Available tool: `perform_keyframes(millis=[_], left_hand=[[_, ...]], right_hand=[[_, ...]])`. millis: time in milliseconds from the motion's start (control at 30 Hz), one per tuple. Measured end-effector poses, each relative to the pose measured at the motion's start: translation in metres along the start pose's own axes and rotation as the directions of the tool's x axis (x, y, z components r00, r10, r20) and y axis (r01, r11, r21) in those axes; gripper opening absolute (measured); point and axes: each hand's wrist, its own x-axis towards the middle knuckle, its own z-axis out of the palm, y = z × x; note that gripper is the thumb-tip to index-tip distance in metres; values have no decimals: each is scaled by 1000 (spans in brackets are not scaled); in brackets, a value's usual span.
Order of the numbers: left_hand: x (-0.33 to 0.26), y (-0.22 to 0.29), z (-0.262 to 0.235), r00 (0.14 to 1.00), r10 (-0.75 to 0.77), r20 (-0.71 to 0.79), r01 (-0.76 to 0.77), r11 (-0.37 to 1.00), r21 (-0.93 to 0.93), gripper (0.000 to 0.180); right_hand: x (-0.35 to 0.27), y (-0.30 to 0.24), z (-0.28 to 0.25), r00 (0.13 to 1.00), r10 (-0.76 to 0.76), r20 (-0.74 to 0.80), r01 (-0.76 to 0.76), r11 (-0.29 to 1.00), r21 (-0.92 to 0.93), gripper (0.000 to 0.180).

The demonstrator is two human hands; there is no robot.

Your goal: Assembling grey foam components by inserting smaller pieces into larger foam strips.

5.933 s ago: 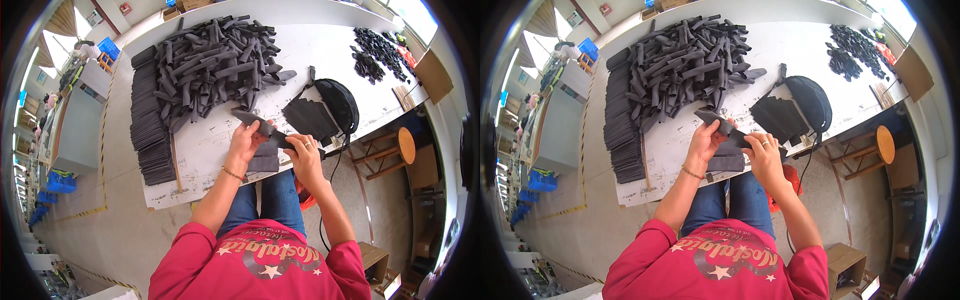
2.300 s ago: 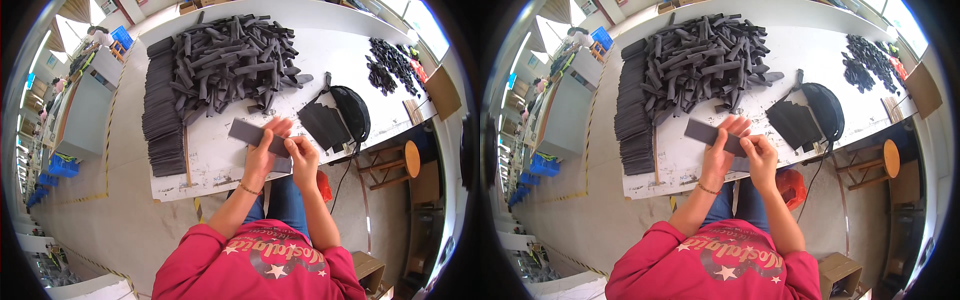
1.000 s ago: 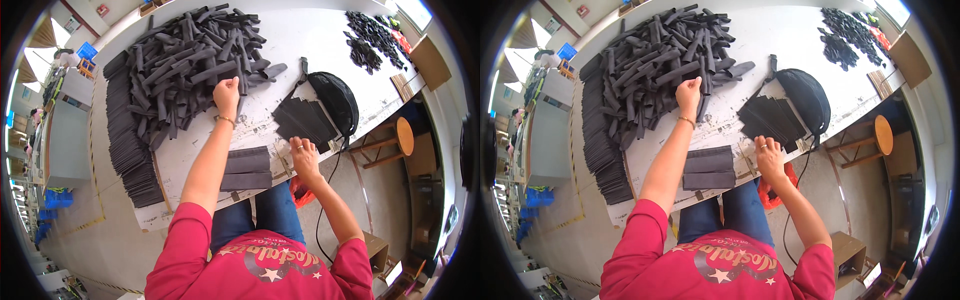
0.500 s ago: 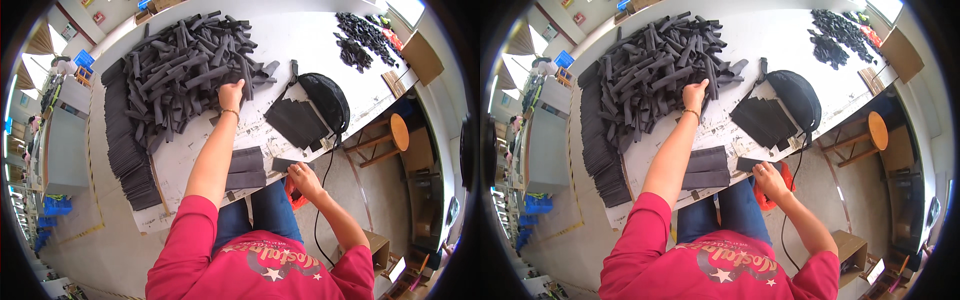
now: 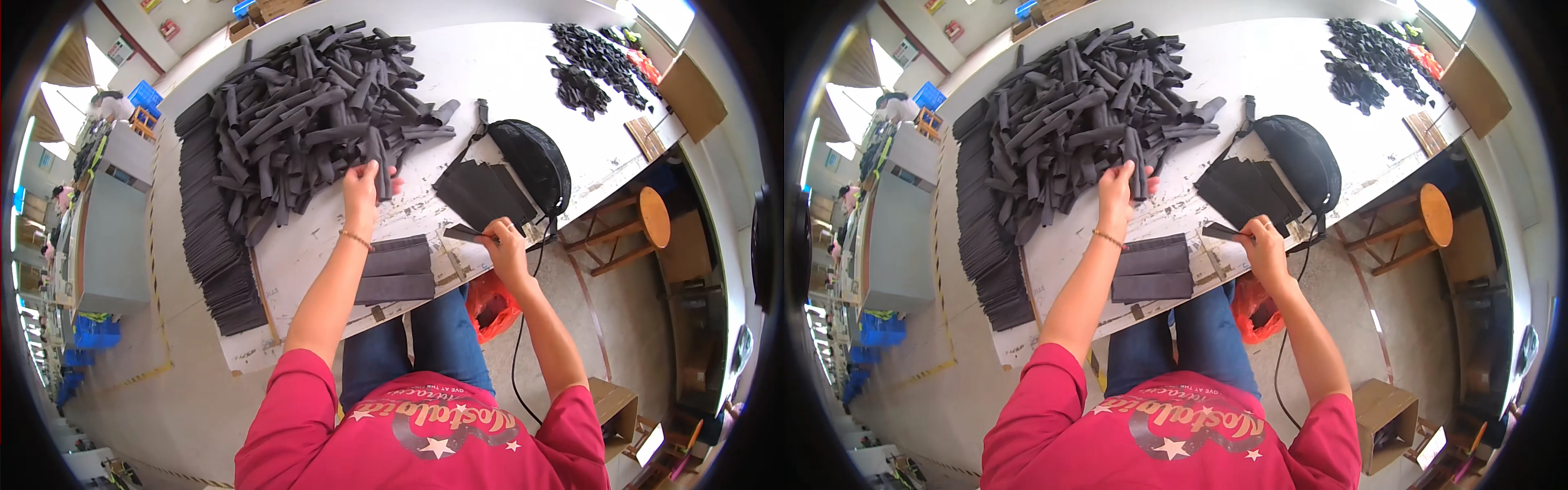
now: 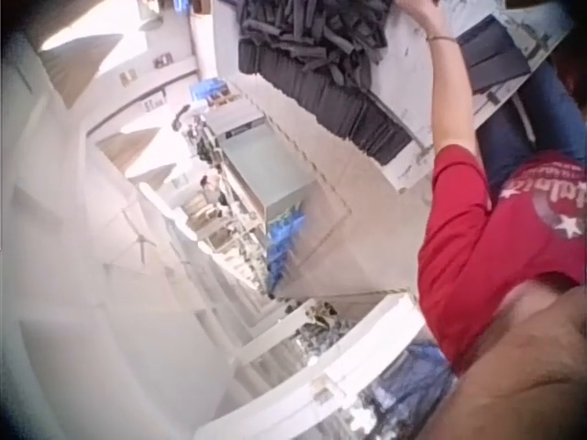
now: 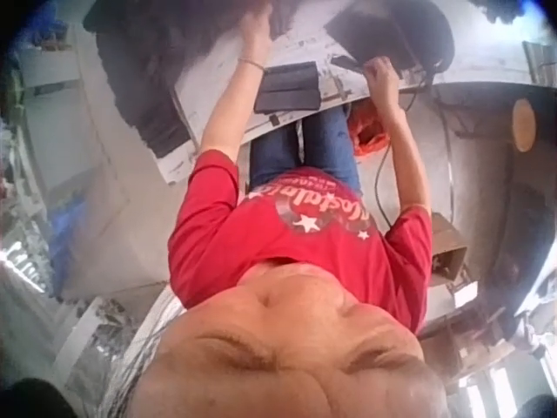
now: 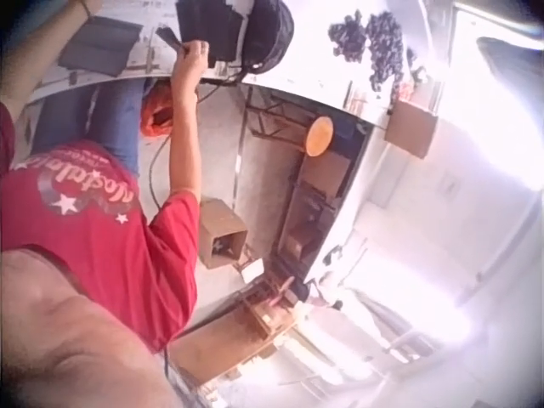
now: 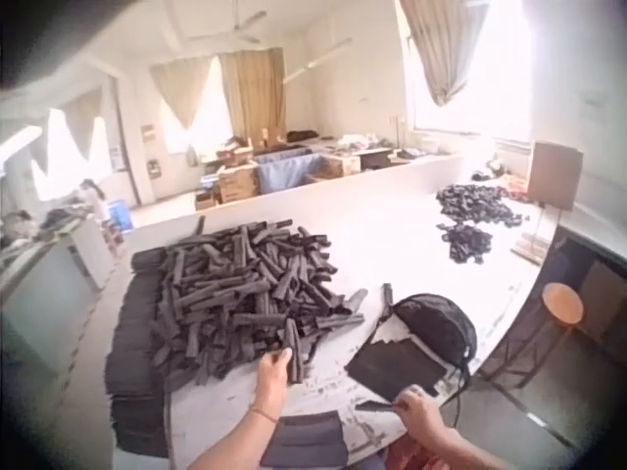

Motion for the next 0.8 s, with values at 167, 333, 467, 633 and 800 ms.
perform_keyframes(millis=[167, 333, 467, 633, 800], left_hand=[[-56, 14, -19, 974, -201, 106, 213, 970, -119, 27], [-79, 15, -33, 966, -182, 182, 226, 938, -264, 26], [-94, 15, -30, 961, -215, 176, 272, 855, -441, 22], [-106, 13, -23, 946, -223, 235, 307, 851, -425, 21], [-110, 11, -20, 944, -179, 279, 285, 869, -406, 23]], right_hand=[[26, -12, -1, 991, -56, -121, 67, 994, 91, 17], [55, -18, -13, 997, -34, -64, 46, 981, 189, 13], [63, -13, -23, 1000, 5, -7, -4, 987, 160, 12], [65, -13, -23, 999, 26, 31, -30, 988, 154, 14], [64, -14, -18, 999, -16, -31, 19, 994, 109, 24]])
